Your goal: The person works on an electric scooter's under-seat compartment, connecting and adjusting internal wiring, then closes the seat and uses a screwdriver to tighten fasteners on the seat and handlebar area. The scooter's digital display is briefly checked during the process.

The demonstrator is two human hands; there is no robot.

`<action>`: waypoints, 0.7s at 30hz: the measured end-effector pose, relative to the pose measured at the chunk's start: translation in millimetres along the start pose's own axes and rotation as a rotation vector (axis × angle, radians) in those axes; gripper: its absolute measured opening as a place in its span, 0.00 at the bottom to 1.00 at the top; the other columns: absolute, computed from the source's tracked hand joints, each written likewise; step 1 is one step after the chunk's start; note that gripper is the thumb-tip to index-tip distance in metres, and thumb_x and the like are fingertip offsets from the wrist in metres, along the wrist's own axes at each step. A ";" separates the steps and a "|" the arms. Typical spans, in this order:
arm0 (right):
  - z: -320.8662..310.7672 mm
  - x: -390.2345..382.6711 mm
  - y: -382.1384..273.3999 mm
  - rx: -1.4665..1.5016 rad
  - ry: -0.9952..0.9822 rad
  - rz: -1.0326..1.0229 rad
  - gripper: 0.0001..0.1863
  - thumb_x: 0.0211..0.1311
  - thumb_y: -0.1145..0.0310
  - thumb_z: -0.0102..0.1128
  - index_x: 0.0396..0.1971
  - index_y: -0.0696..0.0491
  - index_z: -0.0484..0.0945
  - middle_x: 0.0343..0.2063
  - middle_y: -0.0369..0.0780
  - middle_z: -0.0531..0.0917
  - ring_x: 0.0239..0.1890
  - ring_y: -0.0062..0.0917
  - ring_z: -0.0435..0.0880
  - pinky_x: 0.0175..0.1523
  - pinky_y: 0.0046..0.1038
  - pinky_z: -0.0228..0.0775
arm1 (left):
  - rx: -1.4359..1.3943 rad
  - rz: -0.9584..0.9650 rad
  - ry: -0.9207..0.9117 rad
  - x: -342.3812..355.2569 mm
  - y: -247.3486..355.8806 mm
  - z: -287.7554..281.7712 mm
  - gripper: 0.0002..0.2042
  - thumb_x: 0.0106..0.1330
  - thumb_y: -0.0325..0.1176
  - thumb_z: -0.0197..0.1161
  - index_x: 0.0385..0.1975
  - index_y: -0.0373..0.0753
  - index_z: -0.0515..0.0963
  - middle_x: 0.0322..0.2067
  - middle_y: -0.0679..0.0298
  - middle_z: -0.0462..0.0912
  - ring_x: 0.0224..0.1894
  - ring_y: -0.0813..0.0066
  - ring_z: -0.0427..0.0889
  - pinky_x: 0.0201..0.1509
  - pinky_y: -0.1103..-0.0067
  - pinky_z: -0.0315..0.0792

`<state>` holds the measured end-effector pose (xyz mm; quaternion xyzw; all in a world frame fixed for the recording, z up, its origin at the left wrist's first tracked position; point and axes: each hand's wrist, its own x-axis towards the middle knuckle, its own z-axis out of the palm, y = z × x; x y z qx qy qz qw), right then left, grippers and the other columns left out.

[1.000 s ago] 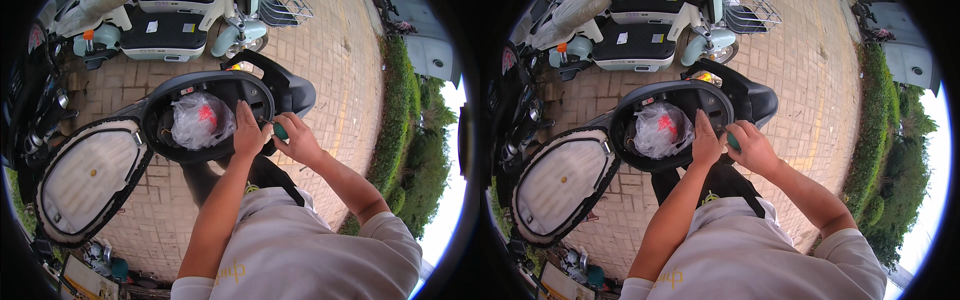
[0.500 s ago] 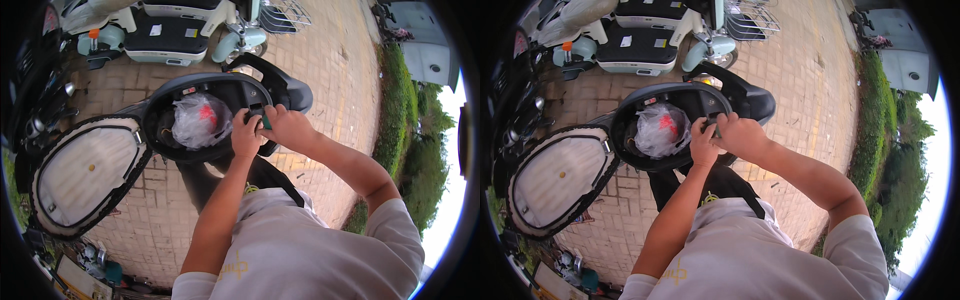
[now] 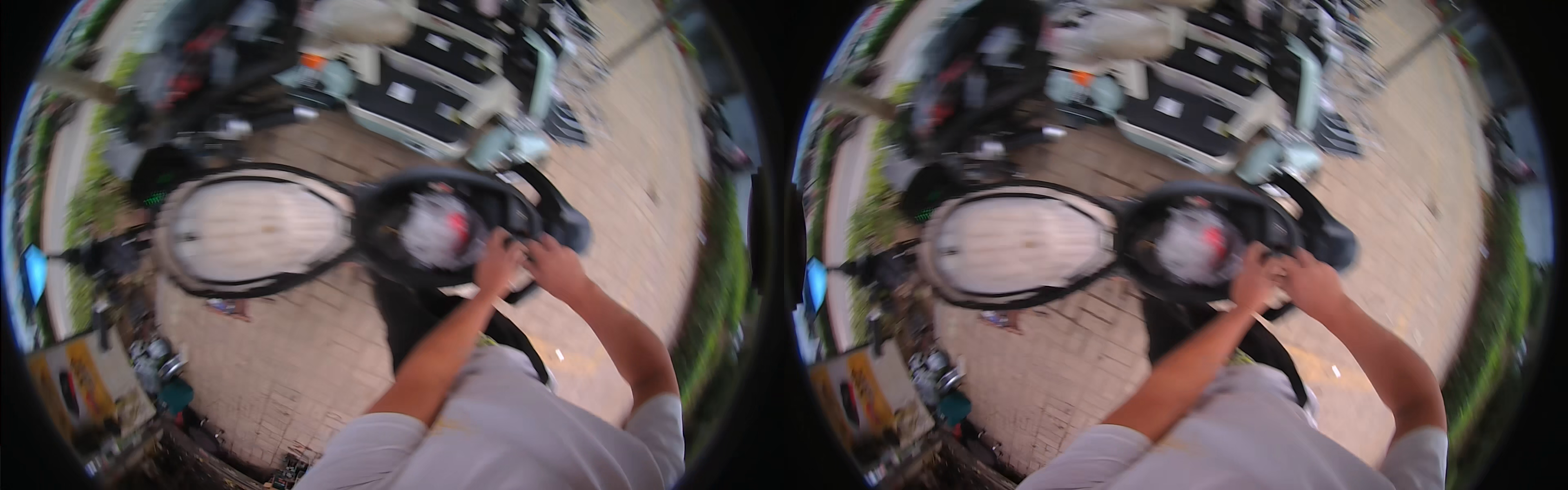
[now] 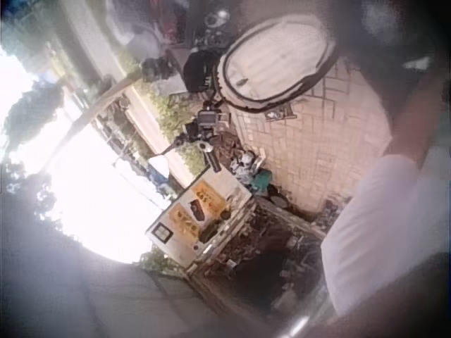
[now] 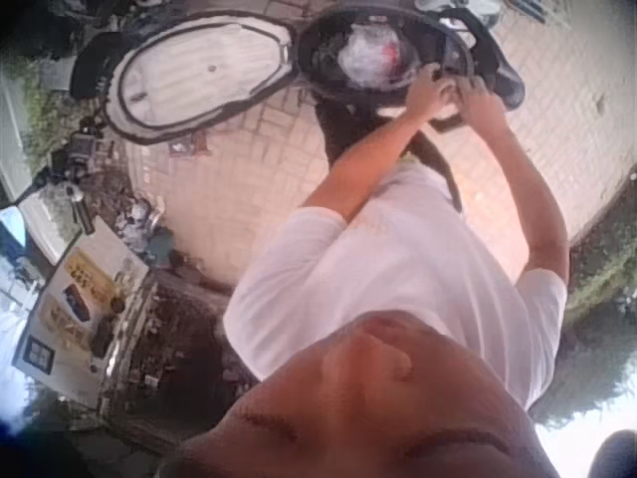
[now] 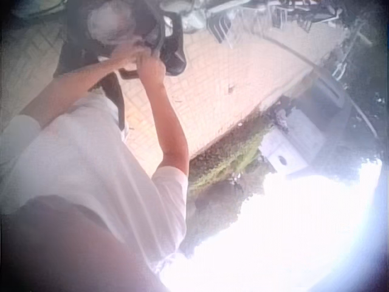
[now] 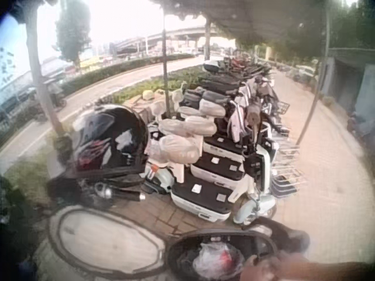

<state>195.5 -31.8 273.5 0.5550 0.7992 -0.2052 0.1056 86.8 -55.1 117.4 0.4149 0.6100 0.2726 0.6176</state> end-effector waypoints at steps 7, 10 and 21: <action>2.1 11.6 -8.4 -0.093 -0.013 -0.142 0.28 0.54 0.56 0.66 0.51 0.56 0.72 0.41 0.48 0.78 0.38 0.46 0.83 0.40 0.43 0.78 | 0.368 0.583 0.154 -0.2 -15.1 -5.5 0.18 0.57 0.29 0.64 0.50 0.41 0.78 0.58 0.53 0.69 0.58 0.51 0.72 0.58 0.66 0.71; -4.1 13.9 -9.4 -0.129 -0.017 0.053 0.27 0.54 0.52 0.65 0.47 0.56 0.73 0.36 0.48 0.79 0.35 0.44 0.84 0.36 0.41 0.78 | 0.321 0.511 0.128 2.4 -22.1 0.1 0.18 0.58 0.28 0.63 0.50 0.39 0.78 0.59 0.54 0.68 0.57 0.53 0.73 0.56 0.67 0.72; 3.4 13.9 -6.7 -0.162 0.161 -0.224 0.26 0.57 0.47 0.61 0.43 0.56 0.75 0.34 0.49 0.80 0.30 0.43 0.85 0.34 0.40 0.79 | 0.410 0.528 -0.143 9.9 -51.5 -9.7 0.15 0.67 0.31 0.57 0.54 0.44 0.76 0.63 0.43 0.64 0.59 0.43 0.71 0.63 0.61 0.68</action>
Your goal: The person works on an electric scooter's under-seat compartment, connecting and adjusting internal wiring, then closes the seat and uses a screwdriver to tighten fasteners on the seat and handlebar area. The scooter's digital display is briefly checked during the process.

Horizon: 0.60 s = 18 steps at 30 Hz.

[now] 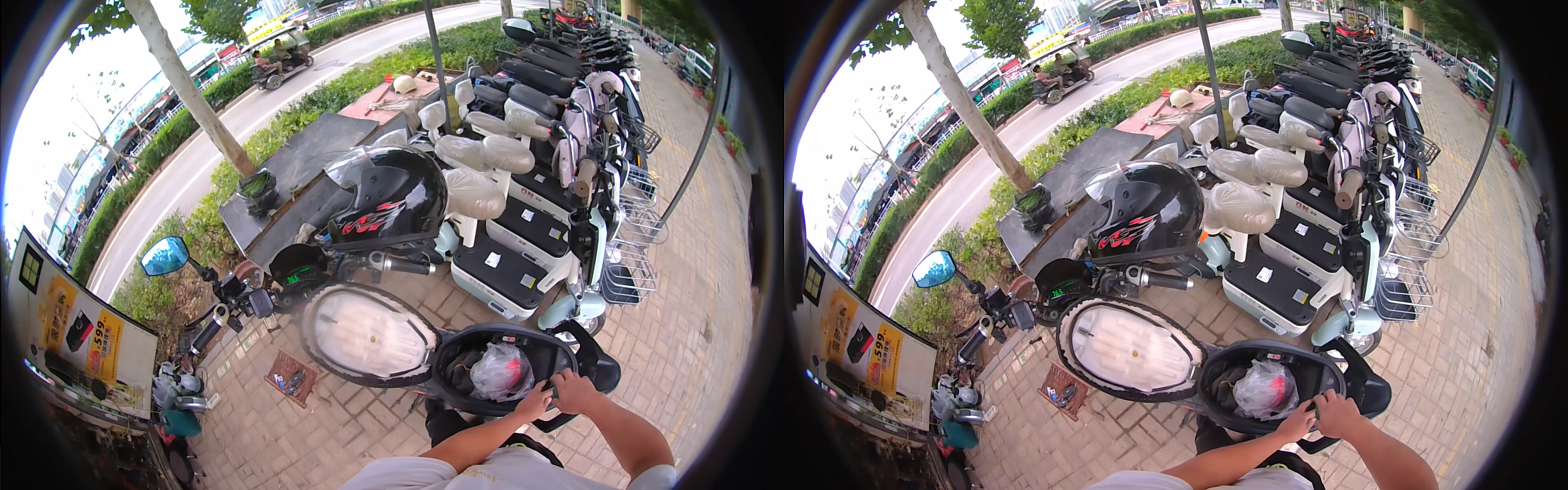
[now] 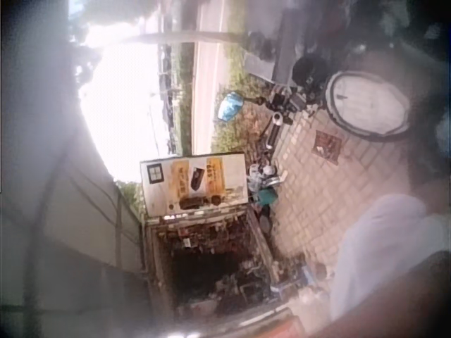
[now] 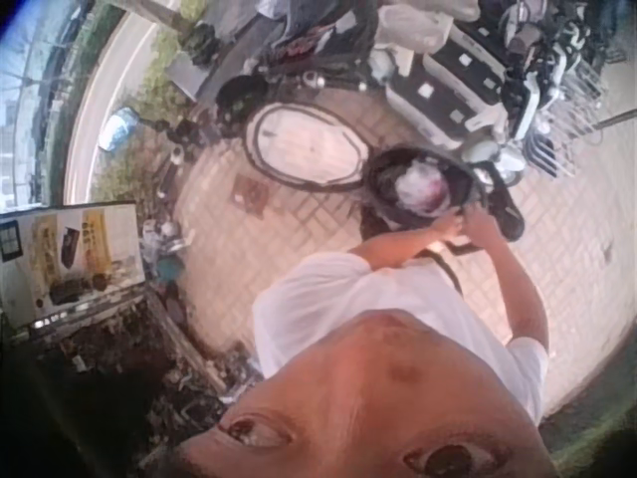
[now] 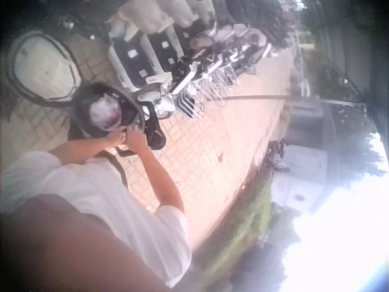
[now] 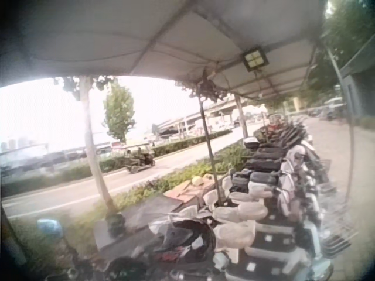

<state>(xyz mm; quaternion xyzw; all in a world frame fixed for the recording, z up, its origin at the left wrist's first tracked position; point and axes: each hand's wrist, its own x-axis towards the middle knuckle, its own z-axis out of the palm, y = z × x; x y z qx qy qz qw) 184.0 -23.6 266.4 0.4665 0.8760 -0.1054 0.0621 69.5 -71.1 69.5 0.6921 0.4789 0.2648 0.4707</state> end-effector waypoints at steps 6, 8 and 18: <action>-15.1 5.6 7.5 0.136 -0.231 0.425 0.35 0.56 0.49 0.62 0.58 0.55 0.67 0.42 0.51 0.77 0.44 0.49 0.82 0.50 0.46 0.75 | 0.057 -0.011 -0.079 3.0 -12.1 6.2 0.21 0.67 0.32 0.56 0.62 0.49 0.73 0.63 0.40 0.64 0.61 0.41 0.69 0.65 0.62 0.66; -18.6 6.5 10.1 -0.026 -0.277 0.104 0.34 0.56 0.49 0.63 0.58 0.54 0.69 0.48 0.48 0.75 0.41 0.47 0.83 0.45 0.46 0.77 | 0.064 0.016 -0.047 2.4 -9.3 4.4 0.22 0.67 0.32 0.54 0.63 0.50 0.72 0.64 0.38 0.61 0.61 0.39 0.69 0.66 0.62 0.66; -15.1 -6.4 20.5 0.116 -0.268 0.335 0.24 0.64 0.48 0.55 0.48 0.54 0.72 0.36 0.51 0.79 0.37 0.47 0.84 0.39 0.43 0.78 | -0.228 -0.061 0.163 -15.9 33.3 -30.9 0.20 0.63 0.31 0.60 0.55 0.33 0.75 0.53 0.46 0.77 0.56 0.47 0.76 0.61 0.67 0.69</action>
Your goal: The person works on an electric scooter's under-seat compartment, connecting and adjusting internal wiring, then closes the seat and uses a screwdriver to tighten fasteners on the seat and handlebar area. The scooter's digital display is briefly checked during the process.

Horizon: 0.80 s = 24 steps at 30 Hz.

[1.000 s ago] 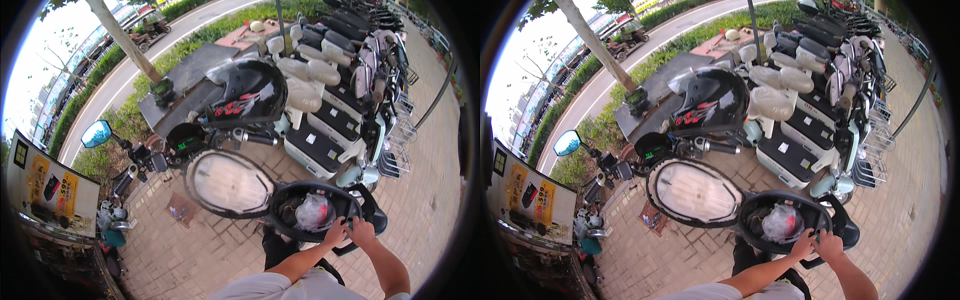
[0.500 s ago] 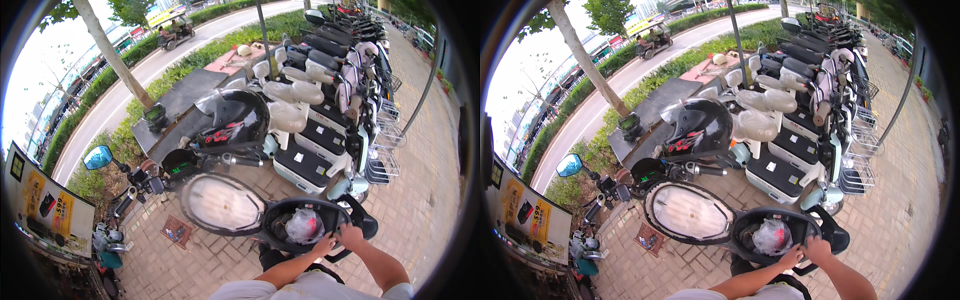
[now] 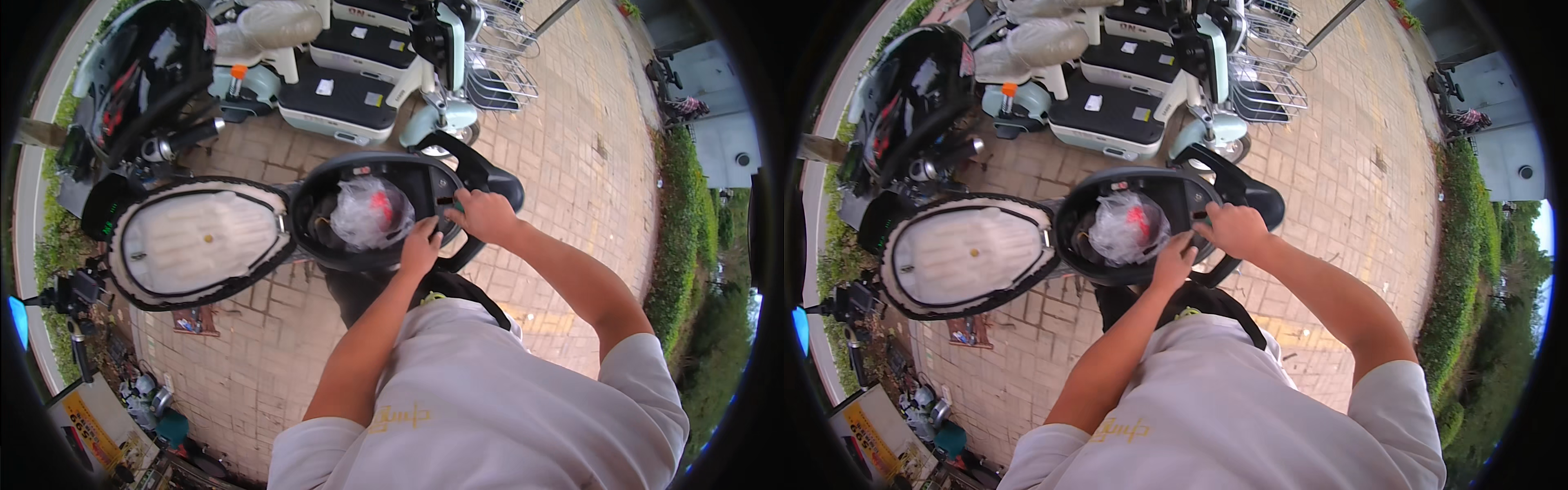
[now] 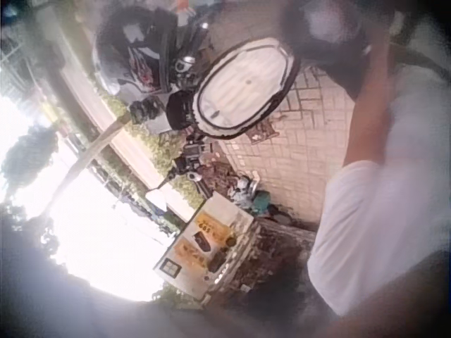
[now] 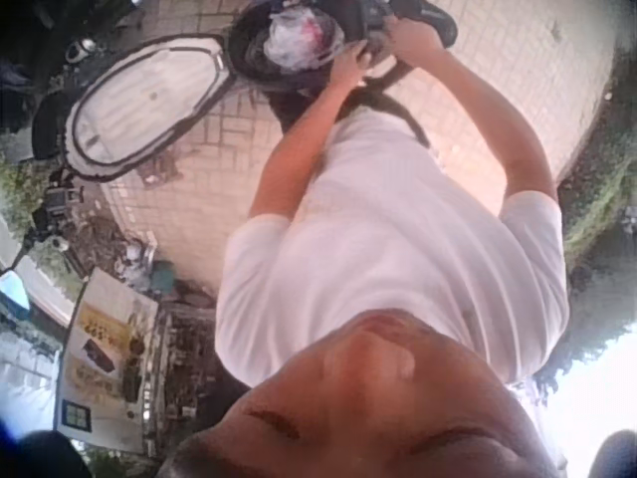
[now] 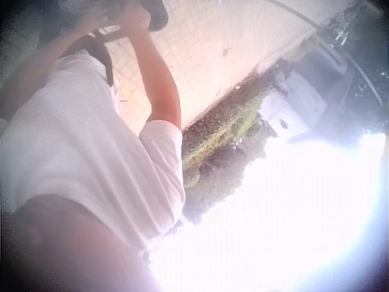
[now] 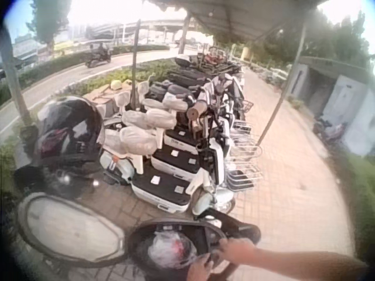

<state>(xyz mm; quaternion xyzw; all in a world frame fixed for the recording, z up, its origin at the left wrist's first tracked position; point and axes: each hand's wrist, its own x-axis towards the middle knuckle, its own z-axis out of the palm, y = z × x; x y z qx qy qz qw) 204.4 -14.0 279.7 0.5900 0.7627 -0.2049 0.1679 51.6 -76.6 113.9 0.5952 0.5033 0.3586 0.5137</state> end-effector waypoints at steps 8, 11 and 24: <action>1.7 -8.6 -1.6 0.161 0.102 -0.082 0.23 0.67 0.52 0.54 0.51 0.56 0.71 0.38 0.50 0.79 0.41 0.48 0.82 0.44 0.42 0.77 | -0.905 -0.670 0.023 -20.3 45.0 18.8 0.10 0.66 0.30 0.60 0.43 0.34 0.79 0.39 0.58 0.83 0.39 0.71 0.81 0.44 0.75 0.75; 7.4 -12.6 -6.0 0.164 0.095 -0.093 0.22 0.68 0.54 0.54 0.51 0.57 0.72 0.37 0.50 0.79 0.39 0.49 0.82 0.45 0.42 0.76 | -1.647 -0.861 -0.075 -13.6 54.9 38.9 0.07 0.70 0.34 0.54 0.34 0.40 0.77 0.36 0.67 0.80 0.39 0.77 0.78 0.45 0.76 0.73; -1.2 -10.9 -23.2 -0.007 0.106 0.080 0.22 0.67 0.57 0.55 0.53 0.57 0.72 0.31 0.51 0.81 0.39 0.52 0.83 0.46 0.46 0.76 | -2.217 -0.412 -0.245 23.9 51.9 58.9 0.12 0.76 0.35 0.40 0.36 0.41 0.72 0.40 0.64 0.79 0.43 0.71 0.78 0.54 0.71 0.72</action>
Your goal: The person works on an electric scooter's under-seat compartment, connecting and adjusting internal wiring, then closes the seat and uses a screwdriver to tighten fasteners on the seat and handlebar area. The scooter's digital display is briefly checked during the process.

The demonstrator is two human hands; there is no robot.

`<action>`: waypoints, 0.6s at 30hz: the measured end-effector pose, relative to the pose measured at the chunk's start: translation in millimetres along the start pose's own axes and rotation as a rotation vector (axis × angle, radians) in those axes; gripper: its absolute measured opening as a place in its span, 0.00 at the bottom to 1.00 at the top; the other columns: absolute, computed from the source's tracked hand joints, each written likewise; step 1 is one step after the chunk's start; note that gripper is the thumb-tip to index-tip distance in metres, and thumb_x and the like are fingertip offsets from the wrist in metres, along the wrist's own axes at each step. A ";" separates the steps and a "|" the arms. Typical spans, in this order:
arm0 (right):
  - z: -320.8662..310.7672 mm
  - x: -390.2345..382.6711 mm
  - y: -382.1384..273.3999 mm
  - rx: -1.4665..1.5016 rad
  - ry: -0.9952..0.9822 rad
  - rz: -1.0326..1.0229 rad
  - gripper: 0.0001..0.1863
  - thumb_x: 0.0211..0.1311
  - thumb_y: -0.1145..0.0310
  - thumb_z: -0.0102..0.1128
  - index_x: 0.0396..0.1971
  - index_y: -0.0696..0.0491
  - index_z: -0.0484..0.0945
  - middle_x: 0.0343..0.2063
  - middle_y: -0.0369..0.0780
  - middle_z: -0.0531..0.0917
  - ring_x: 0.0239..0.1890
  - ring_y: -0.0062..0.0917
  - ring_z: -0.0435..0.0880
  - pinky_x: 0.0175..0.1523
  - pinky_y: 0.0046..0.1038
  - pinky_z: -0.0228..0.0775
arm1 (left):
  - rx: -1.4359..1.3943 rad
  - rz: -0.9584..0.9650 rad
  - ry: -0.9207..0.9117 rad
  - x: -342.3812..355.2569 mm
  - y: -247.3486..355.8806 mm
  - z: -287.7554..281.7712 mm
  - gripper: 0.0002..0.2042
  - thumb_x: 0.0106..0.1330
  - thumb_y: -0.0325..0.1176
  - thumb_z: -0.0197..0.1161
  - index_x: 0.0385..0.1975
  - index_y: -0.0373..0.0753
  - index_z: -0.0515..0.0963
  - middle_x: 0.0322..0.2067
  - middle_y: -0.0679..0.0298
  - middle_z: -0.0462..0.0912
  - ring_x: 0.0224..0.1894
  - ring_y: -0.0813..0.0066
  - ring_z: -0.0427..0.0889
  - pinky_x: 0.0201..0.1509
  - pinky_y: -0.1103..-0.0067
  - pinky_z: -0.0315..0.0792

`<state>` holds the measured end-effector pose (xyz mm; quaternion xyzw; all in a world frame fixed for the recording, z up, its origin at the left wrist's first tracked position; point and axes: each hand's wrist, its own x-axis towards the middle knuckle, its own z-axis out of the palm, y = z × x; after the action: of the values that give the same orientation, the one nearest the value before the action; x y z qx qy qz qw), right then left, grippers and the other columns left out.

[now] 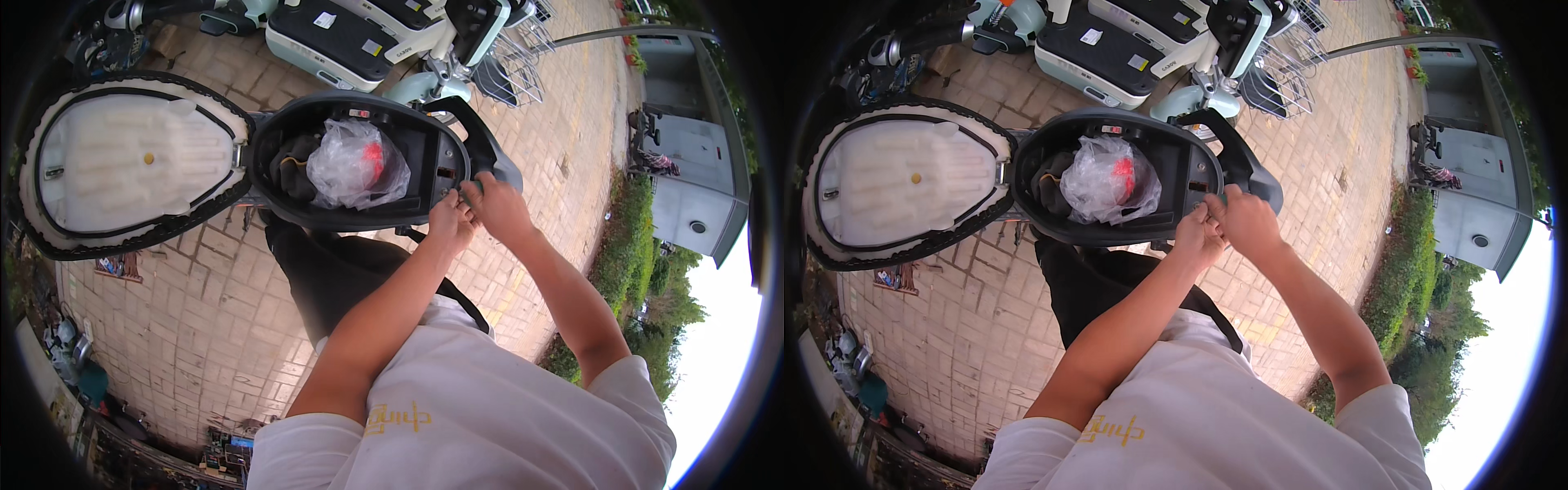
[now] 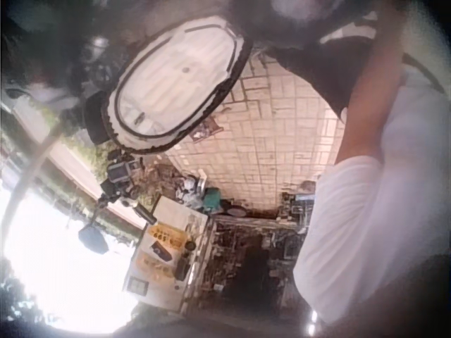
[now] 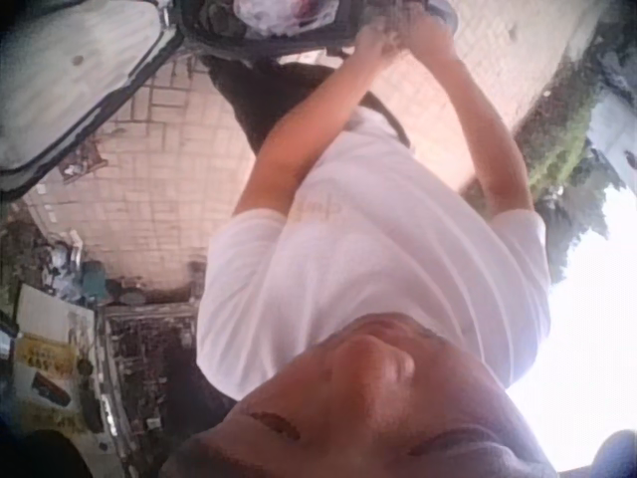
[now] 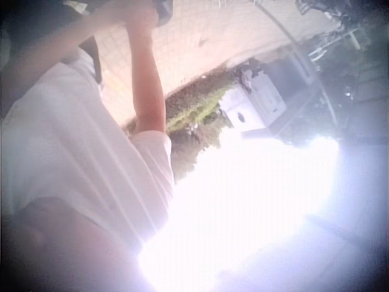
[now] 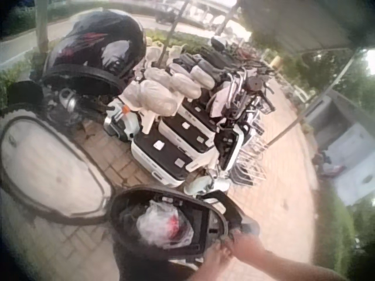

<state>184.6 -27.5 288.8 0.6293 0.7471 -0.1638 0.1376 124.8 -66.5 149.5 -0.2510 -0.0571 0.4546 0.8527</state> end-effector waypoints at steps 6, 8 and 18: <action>-8.3 1.7 -4.4 -0.097 -0.086 -0.213 0.25 0.64 0.56 0.58 0.54 0.57 0.71 0.38 0.52 0.80 0.39 0.48 0.83 0.44 0.42 0.77 | 0.177 0.027 0.630 1.6 -2.0 18.3 0.13 0.79 0.38 0.38 0.43 0.39 0.70 0.42 0.63 0.79 0.46 0.70 0.77 0.53 0.66 0.70; -6.3 0.7 -9.6 -0.146 -0.246 0.162 0.25 0.62 0.59 0.61 0.55 0.56 0.70 0.43 0.52 0.79 0.42 0.46 0.83 0.45 0.41 0.77 | 0.175 -0.017 0.662 -0.4 2.3 19.7 0.14 0.79 0.38 0.37 0.44 0.39 0.70 0.43 0.63 0.78 0.48 0.70 0.77 0.54 0.65 0.70; -15.1 6.5 -0.2 0.099 -0.232 -0.132 0.26 0.57 0.67 0.64 0.56 0.50 0.70 0.47 0.49 0.75 0.46 0.46 0.80 0.50 0.41 0.74 | 2.153 0.170 0.512 -39.6 58.7 18.7 0.23 0.66 0.47 0.59 0.50 0.32 0.72 0.40 0.53 0.79 0.45 0.56 0.78 0.47 0.64 0.72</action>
<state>183.4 -15.3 299.9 0.5618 0.7568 -0.2809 0.1809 52.0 -64.3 142.8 0.5314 0.5628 0.2583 0.5780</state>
